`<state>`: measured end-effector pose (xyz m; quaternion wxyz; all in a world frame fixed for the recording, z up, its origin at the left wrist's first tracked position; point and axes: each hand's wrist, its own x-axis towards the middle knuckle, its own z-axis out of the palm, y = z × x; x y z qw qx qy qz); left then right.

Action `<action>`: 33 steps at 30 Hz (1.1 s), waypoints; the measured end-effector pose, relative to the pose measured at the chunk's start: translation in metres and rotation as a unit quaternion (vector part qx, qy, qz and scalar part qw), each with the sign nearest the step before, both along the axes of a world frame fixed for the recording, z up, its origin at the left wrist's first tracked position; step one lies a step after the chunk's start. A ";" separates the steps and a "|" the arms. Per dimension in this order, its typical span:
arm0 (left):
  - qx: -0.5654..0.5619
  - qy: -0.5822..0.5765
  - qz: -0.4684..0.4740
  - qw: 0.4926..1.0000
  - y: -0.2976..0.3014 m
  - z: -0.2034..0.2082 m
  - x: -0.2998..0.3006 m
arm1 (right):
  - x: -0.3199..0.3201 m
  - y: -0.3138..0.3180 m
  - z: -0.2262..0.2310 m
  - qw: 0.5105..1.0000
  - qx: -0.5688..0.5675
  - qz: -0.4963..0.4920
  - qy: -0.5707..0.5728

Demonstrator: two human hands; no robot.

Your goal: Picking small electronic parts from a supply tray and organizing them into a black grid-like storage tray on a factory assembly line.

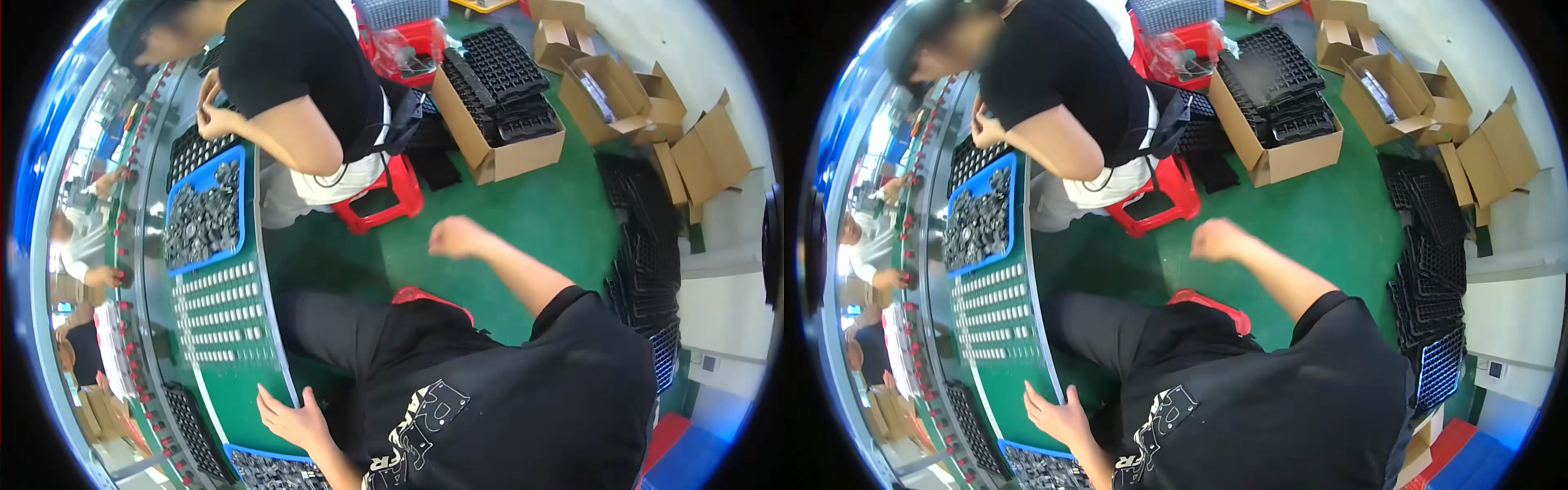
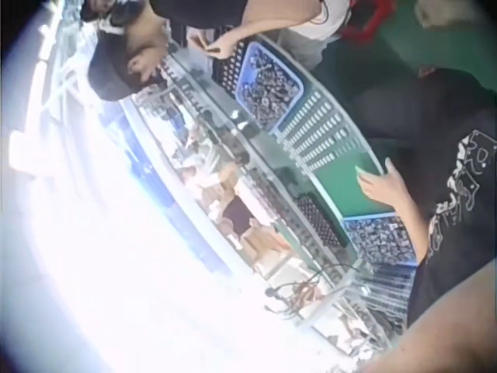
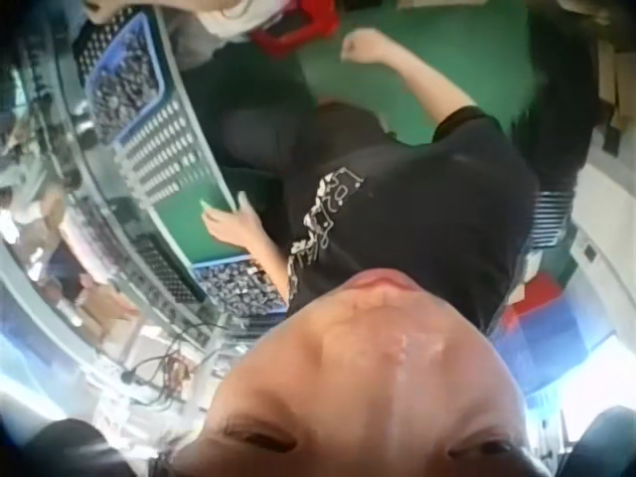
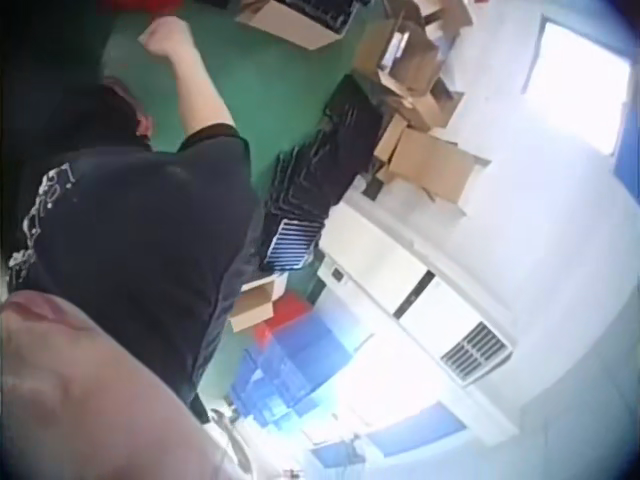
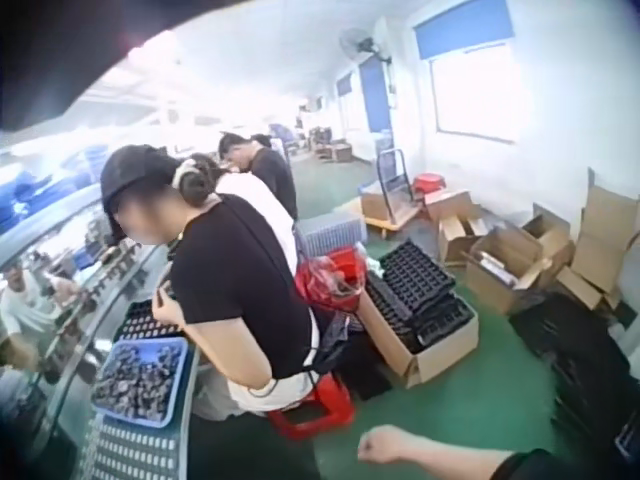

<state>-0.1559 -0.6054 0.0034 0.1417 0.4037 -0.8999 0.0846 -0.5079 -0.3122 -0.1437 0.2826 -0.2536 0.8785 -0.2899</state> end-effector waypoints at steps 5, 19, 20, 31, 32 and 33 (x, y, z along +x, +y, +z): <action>-0.051 -0.128 0.074 0.988 -0.010 -0.019 -0.003 | -0.177 0.101 -0.054 0.923 -0.027 -0.382 0.023; -0.076 -0.175 0.037 0.981 -0.017 -0.031 -0.012 | -0.444 0.243 -0.147 0.582 -0.375 -0.721 -0.033; -0.115 -0.199 0.022 0.973 -0.007 -0.010 -0.017 | -0.441 0.209 -0.155 0.575 -0.391 -0.714 -0.080; -0.085 -0.214 0.045 0.972 -0.007 -0.017 -0.030 | -0.430 0.199 -0.070 0.508 -0.220 -0.833 0.005; -0.101 -0.191 0.068 0.974 0.001 -0.010 -0.006 | -0.434 0.173 -0.043 0.435 -0.396 -0.809 0.002; -0.121 -0.182 0.087 0.972 0.016 0.001 0.003 | -0.423 0.155 -0.021 0.375 -0.572 -0.730 -0.003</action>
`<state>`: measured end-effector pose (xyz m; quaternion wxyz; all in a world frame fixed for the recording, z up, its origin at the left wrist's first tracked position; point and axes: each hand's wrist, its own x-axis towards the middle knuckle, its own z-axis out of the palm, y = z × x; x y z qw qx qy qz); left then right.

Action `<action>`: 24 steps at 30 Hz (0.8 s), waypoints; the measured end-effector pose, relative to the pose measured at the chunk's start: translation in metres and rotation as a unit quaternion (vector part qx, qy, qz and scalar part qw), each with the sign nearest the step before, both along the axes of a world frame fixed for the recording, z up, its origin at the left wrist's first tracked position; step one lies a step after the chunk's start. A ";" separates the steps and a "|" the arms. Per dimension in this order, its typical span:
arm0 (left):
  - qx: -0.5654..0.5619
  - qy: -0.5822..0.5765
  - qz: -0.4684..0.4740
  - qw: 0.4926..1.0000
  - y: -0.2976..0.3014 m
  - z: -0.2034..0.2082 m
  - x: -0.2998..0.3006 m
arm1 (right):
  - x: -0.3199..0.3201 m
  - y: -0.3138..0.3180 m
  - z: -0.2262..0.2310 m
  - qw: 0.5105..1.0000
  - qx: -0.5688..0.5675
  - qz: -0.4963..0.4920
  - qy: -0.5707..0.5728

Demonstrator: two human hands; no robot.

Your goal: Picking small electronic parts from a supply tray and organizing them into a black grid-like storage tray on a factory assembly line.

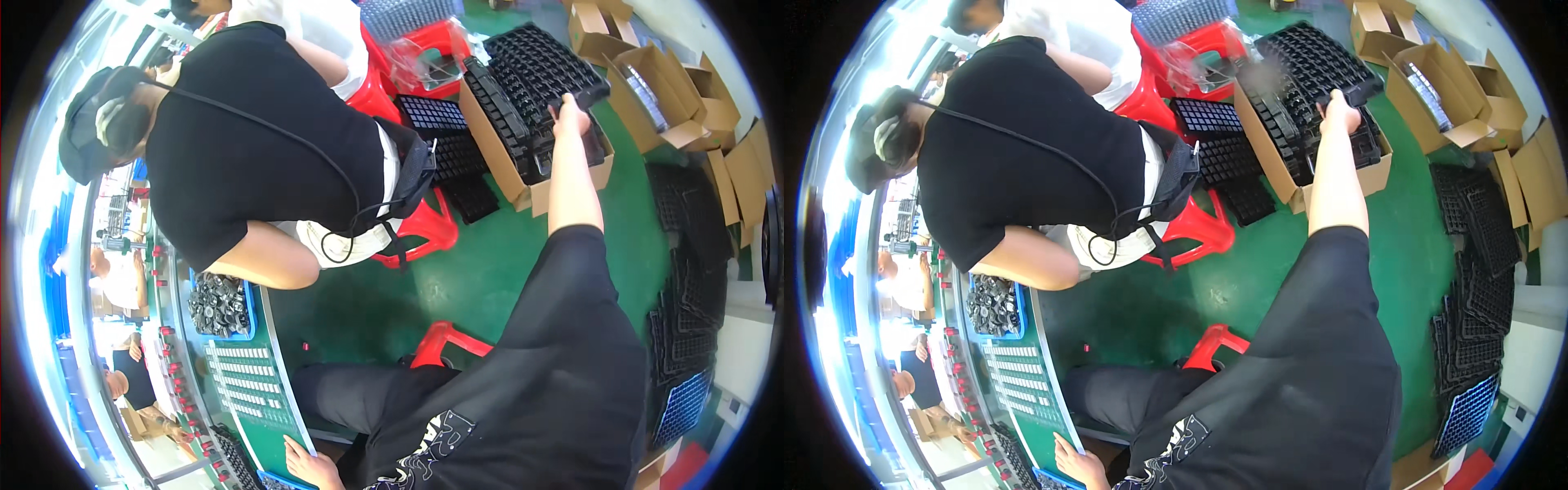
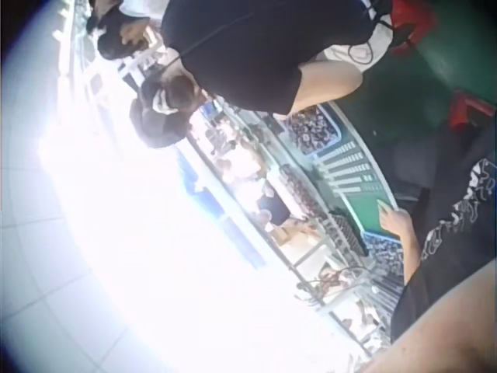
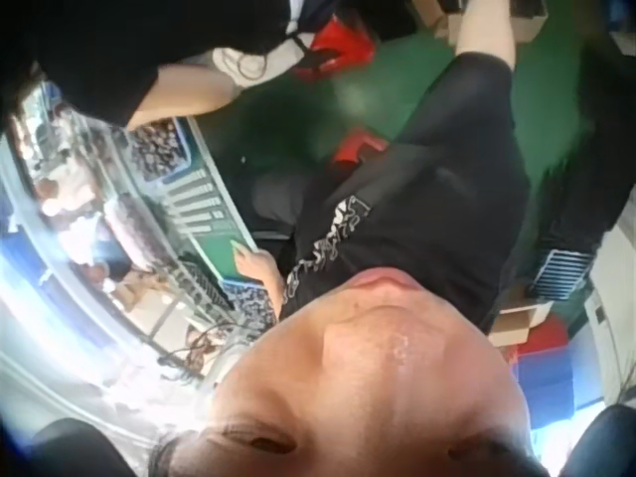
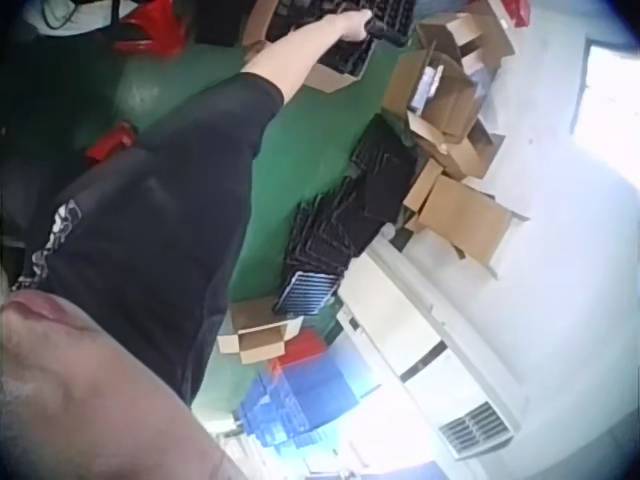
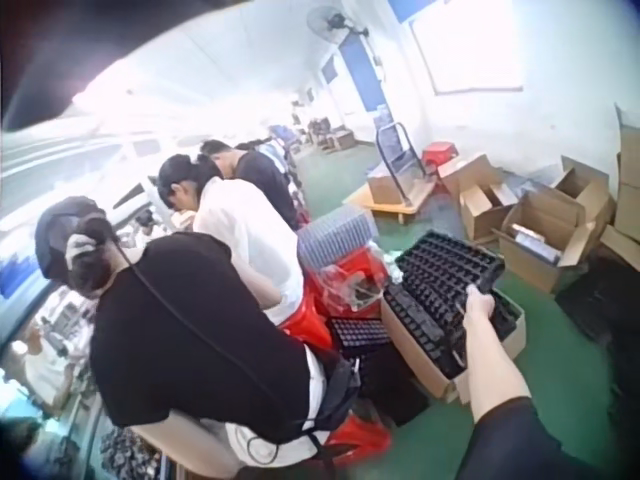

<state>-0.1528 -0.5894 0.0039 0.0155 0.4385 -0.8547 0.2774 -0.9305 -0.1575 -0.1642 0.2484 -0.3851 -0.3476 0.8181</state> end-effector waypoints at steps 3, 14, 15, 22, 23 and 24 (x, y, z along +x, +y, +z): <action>0.047 -0.043 -0.034 0.997 -0.009 -0.021 -0.042 | 0.037 0.080 -0.032 0.993 -0.009 -0.084 0.081; 0.040 0.062 -0.119 0.990 -0.039 -0.014 -0.020 | 0.280 0.049 0.151 0.831 -0.227 -0.113 0.495; 0.046 0.077 -0.109 0.990 -0.038 -0.011 -0.003 | 0.285 0.011 0.173 0.829 -0.225 -0.020 0.511; 0.019 0.193 -0.100 0.976 -0.045 -0.023 0.008 | 0.435 -0.223 0.293 0.726 -0.220 0.275 0.591; 0.024 0.196 -0.078 0.977 -0.043 -0.028 0.010 | 0.449 -0.243 0.258 0.753 -0.019 0.320 0.575; 0.029 0.200 -0.041 0.979 -0.032 -0.027 0.019 | 0.458 -0.269 0.229 0.736 0.176 0.356 0.549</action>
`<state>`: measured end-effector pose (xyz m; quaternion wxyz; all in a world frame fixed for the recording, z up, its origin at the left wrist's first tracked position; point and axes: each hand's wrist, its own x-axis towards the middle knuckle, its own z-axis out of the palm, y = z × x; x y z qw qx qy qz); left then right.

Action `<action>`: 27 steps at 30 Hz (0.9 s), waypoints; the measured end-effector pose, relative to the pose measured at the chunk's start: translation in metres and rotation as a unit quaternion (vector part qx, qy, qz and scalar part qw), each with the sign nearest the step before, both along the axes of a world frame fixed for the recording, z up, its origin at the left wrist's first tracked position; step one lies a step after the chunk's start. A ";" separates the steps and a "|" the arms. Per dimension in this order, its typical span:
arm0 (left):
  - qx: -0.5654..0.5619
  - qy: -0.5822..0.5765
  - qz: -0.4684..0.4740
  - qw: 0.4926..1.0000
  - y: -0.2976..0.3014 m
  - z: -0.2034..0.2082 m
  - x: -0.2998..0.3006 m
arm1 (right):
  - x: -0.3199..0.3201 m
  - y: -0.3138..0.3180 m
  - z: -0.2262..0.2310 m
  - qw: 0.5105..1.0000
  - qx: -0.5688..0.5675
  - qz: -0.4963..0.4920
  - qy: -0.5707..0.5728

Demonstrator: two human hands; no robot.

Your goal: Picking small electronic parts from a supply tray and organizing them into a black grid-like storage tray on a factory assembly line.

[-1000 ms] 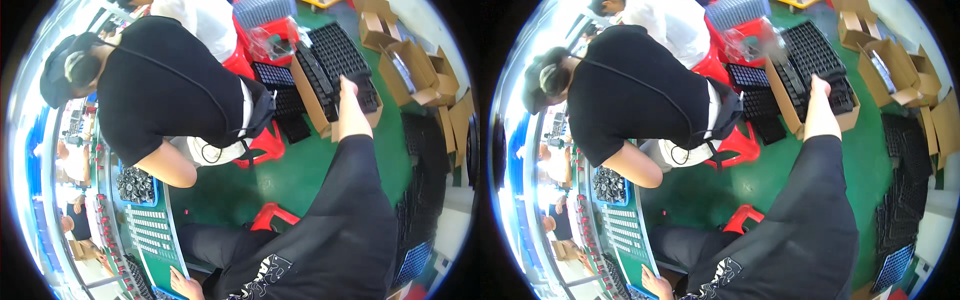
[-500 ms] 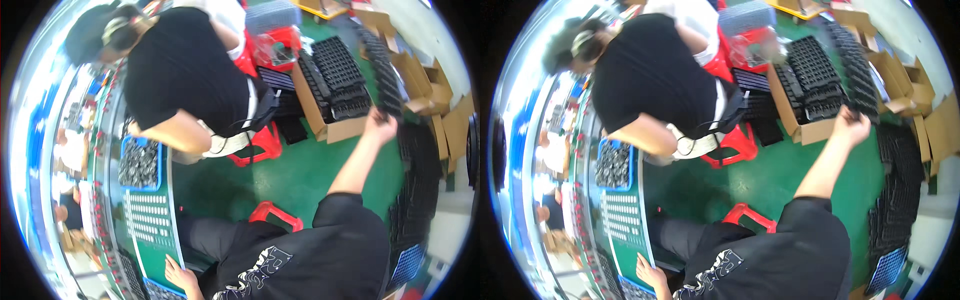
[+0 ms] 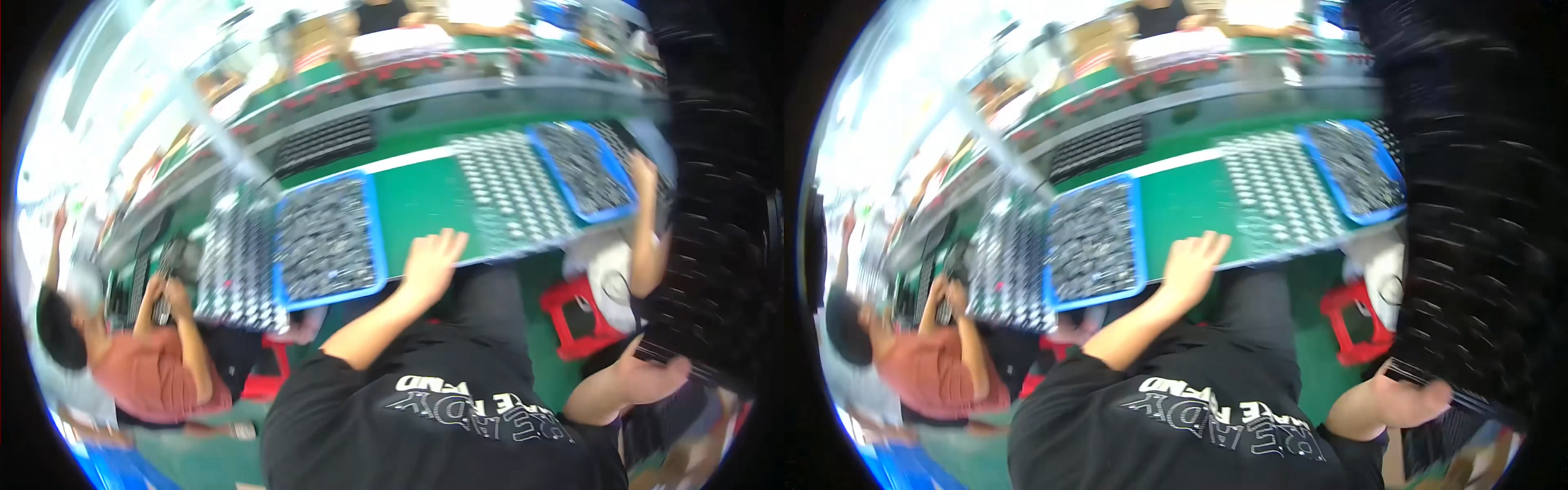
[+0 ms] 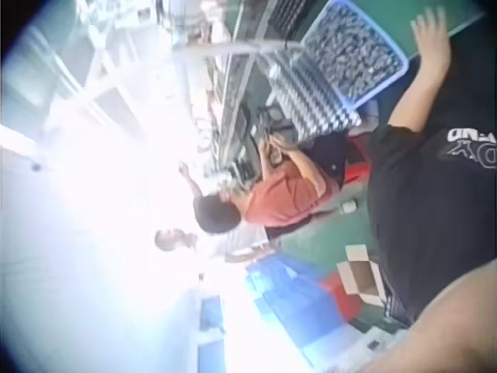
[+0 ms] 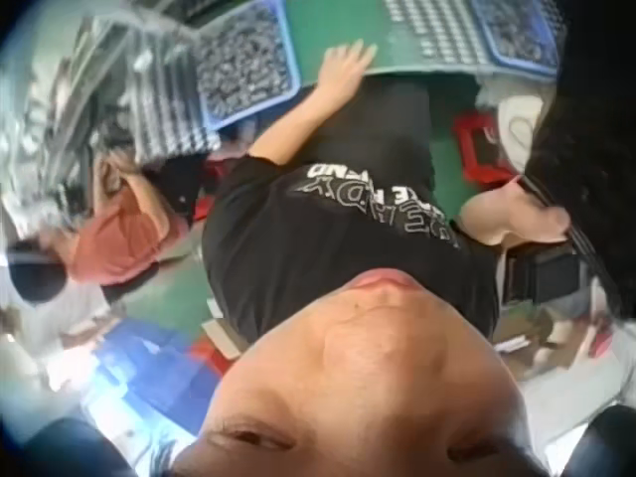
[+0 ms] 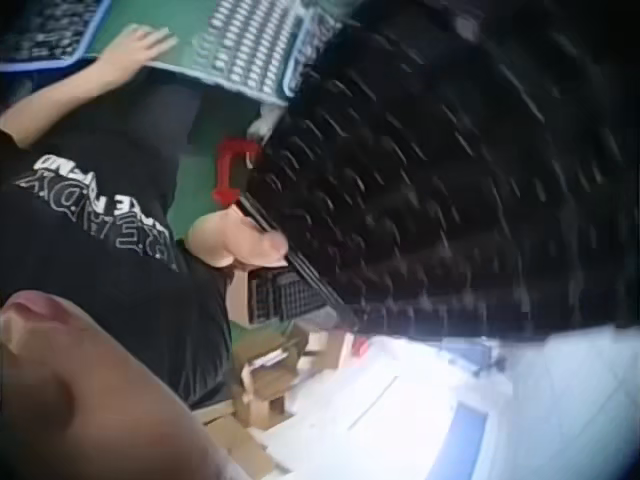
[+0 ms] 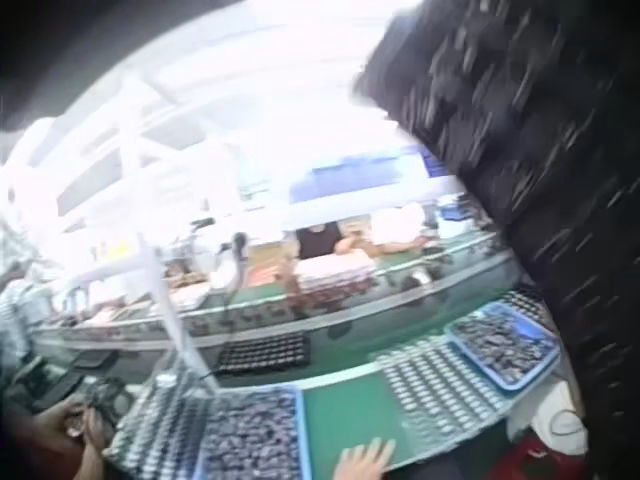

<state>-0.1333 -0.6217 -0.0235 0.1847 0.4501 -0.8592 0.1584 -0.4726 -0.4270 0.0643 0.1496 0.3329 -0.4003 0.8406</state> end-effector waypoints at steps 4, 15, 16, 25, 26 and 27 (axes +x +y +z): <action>0.115 0.229 -0.052 0.965 0.042 0.016 0.016 | 0.104 -0.077 -0.011 0.897 0.113 0.372 -0.209; 0.215 0.406 0.101 0.883 0.100 0.090 0.055 | 0.207 -0.116 -0.087 0.617 0.346 0.667 -0.235; 0.211 0.382 0.099 0.894 0.101 0.094 0.057 | 0.212 -0.118 -0.083 0.588 0.366 0.687 -0.220; 0.115 0.132 0.011 0.985 0.051 0.045 0.064 | 0.179 -0.142 -0.070 0.348 0.575 0.740 0.041; 0.105 0.122 0.032 0.987 0.044 0.040 0.065 | 0.170 -0.145 -0.065 0.375 0.572 0.722 0.105; 0.086 0.126 0.042 0.987 0.042 0.037 0.065 | 0.158 -0.146 -0.050 0.378 0.599 0.703 0.065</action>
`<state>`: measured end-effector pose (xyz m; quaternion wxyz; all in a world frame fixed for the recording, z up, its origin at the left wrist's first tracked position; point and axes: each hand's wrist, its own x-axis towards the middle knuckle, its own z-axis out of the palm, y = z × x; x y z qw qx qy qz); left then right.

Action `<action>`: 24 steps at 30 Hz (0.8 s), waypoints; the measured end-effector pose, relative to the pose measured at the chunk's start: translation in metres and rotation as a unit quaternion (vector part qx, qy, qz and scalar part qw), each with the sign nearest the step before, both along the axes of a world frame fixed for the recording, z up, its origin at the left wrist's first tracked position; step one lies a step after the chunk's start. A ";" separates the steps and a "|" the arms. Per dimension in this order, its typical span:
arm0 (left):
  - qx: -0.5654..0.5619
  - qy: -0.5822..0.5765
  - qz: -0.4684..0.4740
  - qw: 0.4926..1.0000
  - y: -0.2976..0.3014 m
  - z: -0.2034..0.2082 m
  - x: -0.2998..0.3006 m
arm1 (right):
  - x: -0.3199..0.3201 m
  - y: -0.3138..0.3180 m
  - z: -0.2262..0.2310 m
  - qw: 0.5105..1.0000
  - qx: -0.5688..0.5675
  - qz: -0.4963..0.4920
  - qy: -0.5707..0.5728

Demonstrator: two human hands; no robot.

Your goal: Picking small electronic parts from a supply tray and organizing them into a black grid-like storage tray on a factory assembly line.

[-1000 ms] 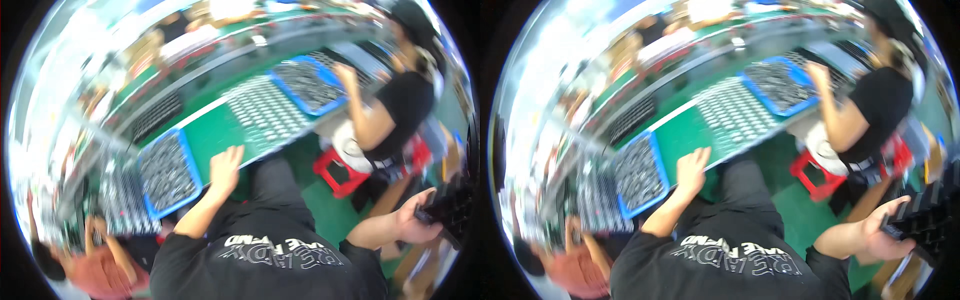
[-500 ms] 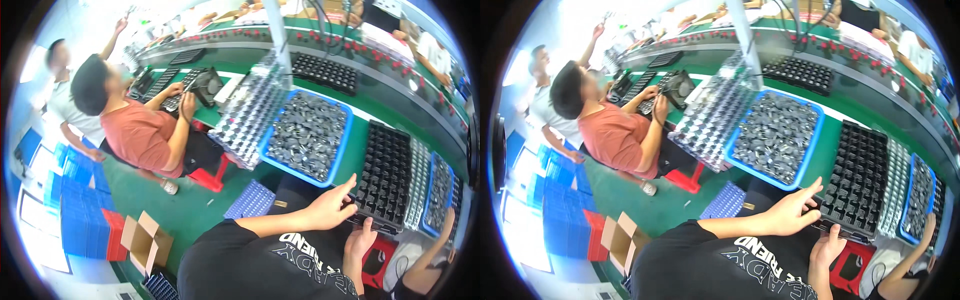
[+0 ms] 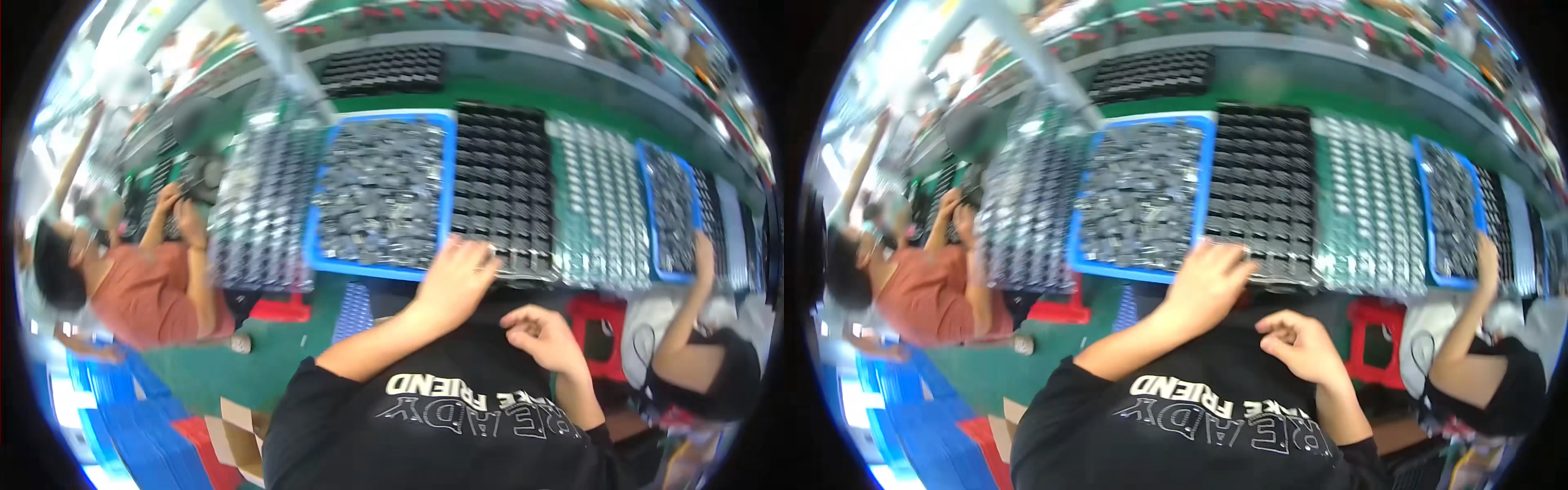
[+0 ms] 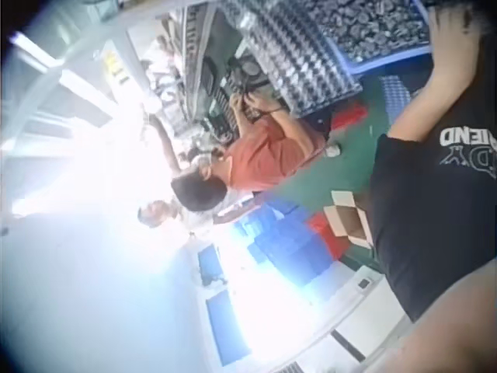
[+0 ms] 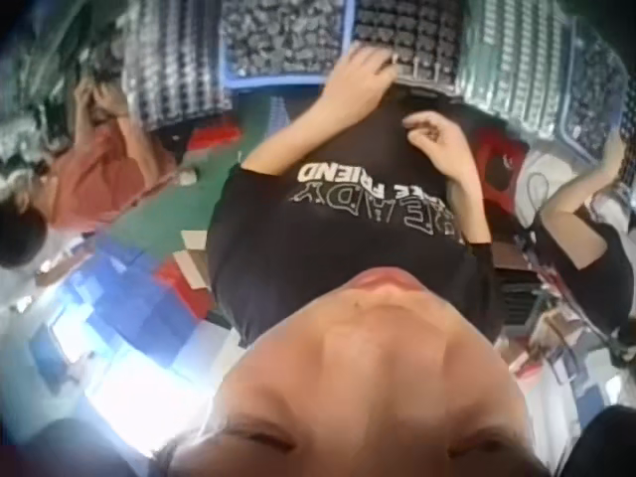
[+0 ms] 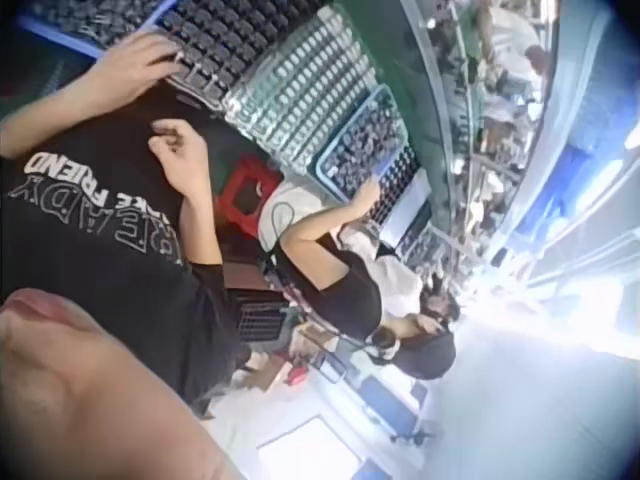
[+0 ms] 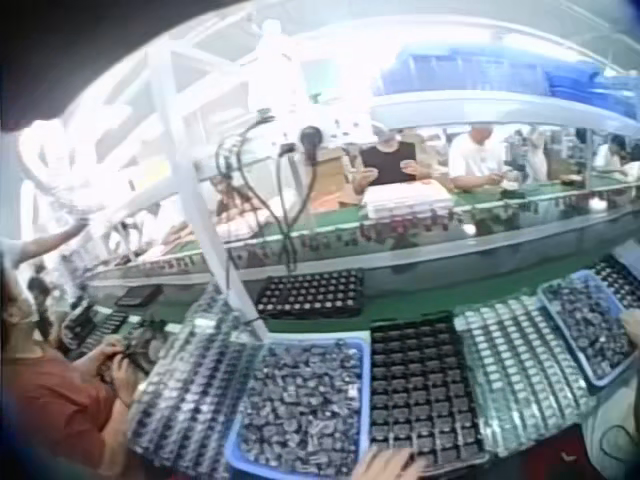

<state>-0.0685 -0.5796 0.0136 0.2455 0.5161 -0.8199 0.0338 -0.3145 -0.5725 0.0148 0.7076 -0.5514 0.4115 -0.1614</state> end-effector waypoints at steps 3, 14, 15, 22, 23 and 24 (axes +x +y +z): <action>-0.011 0.019 0.038 0.999 -0.018 0.015 -0.002 | -0.030 -0.004 0.021 0.981 -0.133 -0.144 0.018; 0.150 -0.007 -0.027 0.988 -0.006 0.022 -0.008 | -0.054 -0.032 0.035 0.845 -0.397 -0.284 0.220; 0.155 -0.006 -0.024 0.988 -0.003 0.023 -0.008 | -0.054 -0.043 0.035 0.839 -0.377 -0.297 0.258; 0.136 0.099 0.005 0.986 -0.015 0.054 0.017 | -0.035 -0.166 0.013 0.785 -0.440 -0.233 0.369; 0.109 0.120 0.018 0.987 -0.019 0.055 0.030 | -0.035 -0.176 0.007 0.726 -0.489 -0.185 0.446; 0.079 0.112 0.065 0.988 -0.022 0.062 0.043 | -0.033 -0.187 0.004 0.744 -0.448 -0.183 0.461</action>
